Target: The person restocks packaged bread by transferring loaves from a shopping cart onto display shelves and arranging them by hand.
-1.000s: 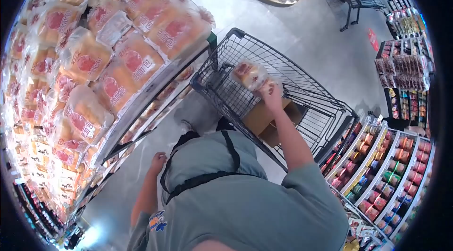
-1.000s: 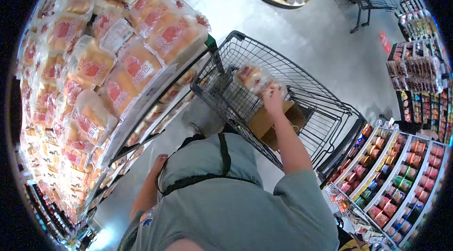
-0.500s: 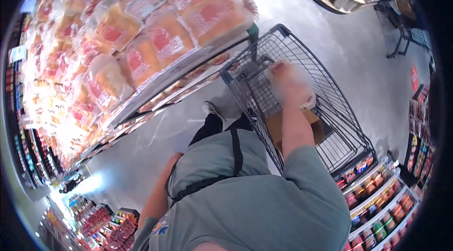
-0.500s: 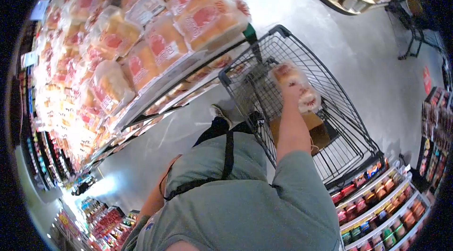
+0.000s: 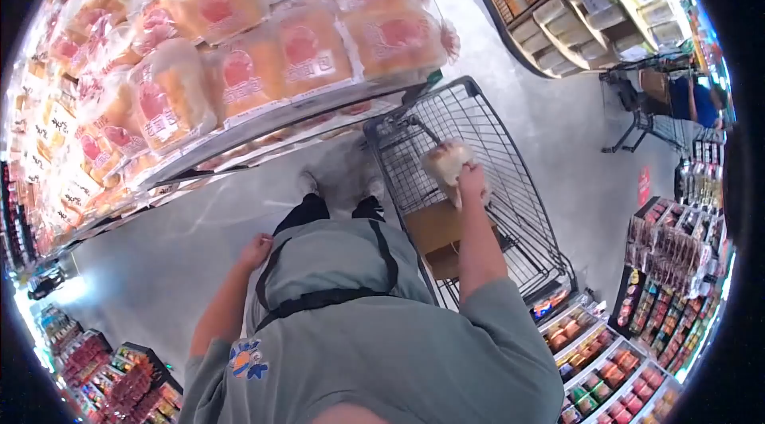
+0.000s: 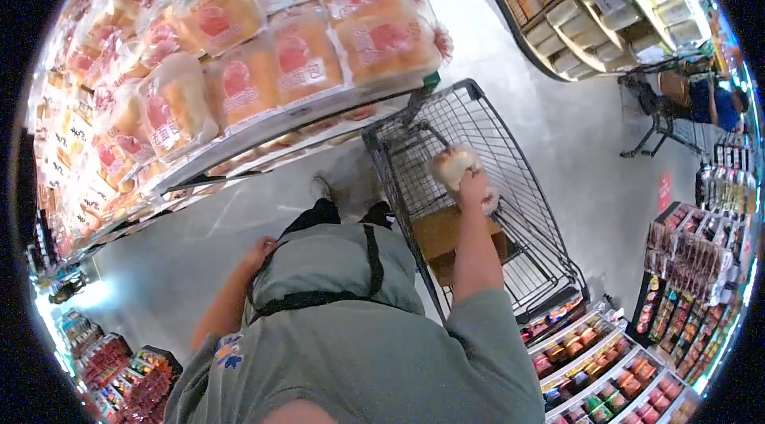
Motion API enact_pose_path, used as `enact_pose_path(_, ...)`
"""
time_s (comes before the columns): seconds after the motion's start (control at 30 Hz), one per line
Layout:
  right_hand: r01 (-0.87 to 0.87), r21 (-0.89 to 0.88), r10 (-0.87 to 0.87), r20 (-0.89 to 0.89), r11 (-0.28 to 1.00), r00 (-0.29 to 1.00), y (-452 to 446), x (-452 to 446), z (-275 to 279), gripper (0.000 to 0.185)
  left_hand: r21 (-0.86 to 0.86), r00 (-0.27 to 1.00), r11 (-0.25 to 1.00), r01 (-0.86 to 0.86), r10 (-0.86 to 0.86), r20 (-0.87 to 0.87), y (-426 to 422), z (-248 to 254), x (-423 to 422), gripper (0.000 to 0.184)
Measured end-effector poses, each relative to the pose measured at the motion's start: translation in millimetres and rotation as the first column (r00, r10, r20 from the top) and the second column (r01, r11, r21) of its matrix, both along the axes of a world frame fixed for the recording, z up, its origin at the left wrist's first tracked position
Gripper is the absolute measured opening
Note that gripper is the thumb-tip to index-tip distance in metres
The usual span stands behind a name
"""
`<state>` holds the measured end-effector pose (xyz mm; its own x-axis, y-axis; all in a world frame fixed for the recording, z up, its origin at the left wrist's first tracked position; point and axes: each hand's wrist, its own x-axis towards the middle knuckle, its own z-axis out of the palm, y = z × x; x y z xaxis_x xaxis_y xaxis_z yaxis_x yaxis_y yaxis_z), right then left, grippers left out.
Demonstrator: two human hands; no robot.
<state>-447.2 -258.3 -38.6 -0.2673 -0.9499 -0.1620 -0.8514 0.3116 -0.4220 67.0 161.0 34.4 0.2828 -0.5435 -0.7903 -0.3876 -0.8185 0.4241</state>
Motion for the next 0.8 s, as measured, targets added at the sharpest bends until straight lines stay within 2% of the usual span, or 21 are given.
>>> enact_pose_path(0.07, -0.034, 0.091, 0.005, 0.301, 0.995, 0.954, 0, 6, 32, 0.017, -0.021, 1.0, 0.999, -0.025, 0.025, -0.011, -39, 26, -2, 0.037)
enact_pose_path(0.1, -0.035, 0.081, 0.009, 0.295, 0.996, 0.956, -1, 6, 46, 0.017, -0.027, 0.999, 0.999, -0.035, 0.035, -0.026, -53, 26, -1, 0.037)
enact_pose_path(0.13, -0.16, 0.052, 0.141, 0.261, 0.986, 0.955, -1, 6, 68, 0.014, -0.05, 0.999, 0.998, 0.042, -0.042, -0.001, -64, 24, 2, 0.037)
enact_pose_path(0.17, -0.282, 0.031, 0.268, 0.221, 0.959, 0.938, 0, 5, 91, 0.012, -0.066, 0.999, 0.997, 0.044, -0.045, -0.008, -74, 24, 4, 0.037)
enact_pose_path(0.2, -0.271, 0.122, 0.213, 0.354, 0.955, 0.911, 7, 29, 155, 0.008, -0.1, 0.995, 0.991, 0.084, -0.088, -0.042, -85, 31, 5, 0.036)
enact_pose_path(0.23, -0.269, 0.111, 0.217, 0.344, 0.957, 0.914, 12, 41, 198, 0.008, -0.135, 0.988, 0.983, 0.123, -0.133, -0.073, -95, 34, 8, 0.035)
enact_pose_path(0.27, -0.335, 0.106, 0.259, 0.439, 0.936, 0.861, 16, 51, 233, 0.009, -0.15, 0.988, 0.981, 0.122, -0.135, -0.079, -102, 28, 11, 0.035)
enact_pose_path(0.3, -0.402, 0.094, 0.296, 0.529, 0.911, 0.795, 21, 63, 269, 0.01, -0.274, 0.979, 0.959, 0.079, -0.127, -0.16, -108, 20, 14, 0.034)
enact_pose_path(0.33, -0.456, 0.078, 0.356, 0.515, 0.886, 0.78, 28, 79, 313, 0.009, -0.389, 0.962, 0.921, 0.025, -0.128, -0.24, -114, 14, 17, 0.034)
enact_pose_path(0.4, -0.514, 0.06, 0.422, 0.496, 0.855, 0.759, 38, 109, 384, 0.008, -0.426, 0.967, 0.903, 0.051, -0.152, -0.206, -144, 40, 9, 0.033)
enact_pose_path(0.43, -0.597, -0.026, 0.523, 0.512, 0.802, 0.682, 42, 120, 410, 0.008, -0.451, 0.969, 0.888, 0.087, -0.18, -0.167, -161, 60, 1, 0.032)
enact_pose_path(0.47, -0.666, -0.11, 0.615, 0.517, 0.737, 0.595, 48, 131, 432, 0.009, -0.483, 0.951, 0.874, 0.049, -0.188, -0.244, -174, 77, -9, 0.033)
enact_pose_path(0.5, -0.665, -0.113, 0.617, 0.511, 0.738, 0.599, 51, 145, 451, 0.009, -0.511, 0.927, 0.859, 0.008, -0.198, -0.32, -187, 89, -19, 0.034)
enact_pose_path(0.57, -0.702, -0.257, 0.694, 0.561, 0.664, 0.451, 48, 177, 476, 0.011, -0.54, 0.836, 0.84, -0.055, -0.257, -0.484, -208, 96, -36, 0.039)
enact_pose_path(0.6, -0.704, -0.263, 0.701, 0.554, 0.659, 0.449, 41, 194, 480, 0.011, -0.548, 0.837, 0.834, -0.058, -0.259, -0.483, -218, 109, -45, 0.039)
enact_pose_path(0.67, -0.812, -0.351, 0.846, 0.445, 0.466, 0.294, 22, 237, 484, 0.01, -0.615, 0.792, 0.774, -0.15, -0.279, -0.543, -232, 141, -57, 0.043)
enact_pose_path(0.7, -0.808, -0.393, 0.858, 0.45, 0.439, 0.247, 16, 260, 481, 0.009, -0.623, 0.794, 0.767, -0.152, -0.28, -0.539, -237, 143, -56, 0.043)
enact_pose_path(0.77, -0.799, -0.47, 0.889, 0.427, 0.376, 0.167, -5, 304, 479, 0.008, -0.722, 0.833, 0.631, -0.284, -0.211, -0.512, -244, 144, -51, 0.041)
enact_pose_path(0.8, -0.794, -0.505, 0.907, 0.399, 0.339, 0.133, -19, 325, 480, 0.008, -0.76, 0.925, 0.634, -0.143, -0.187, -0.33, -242, 151, -42, 0.036)
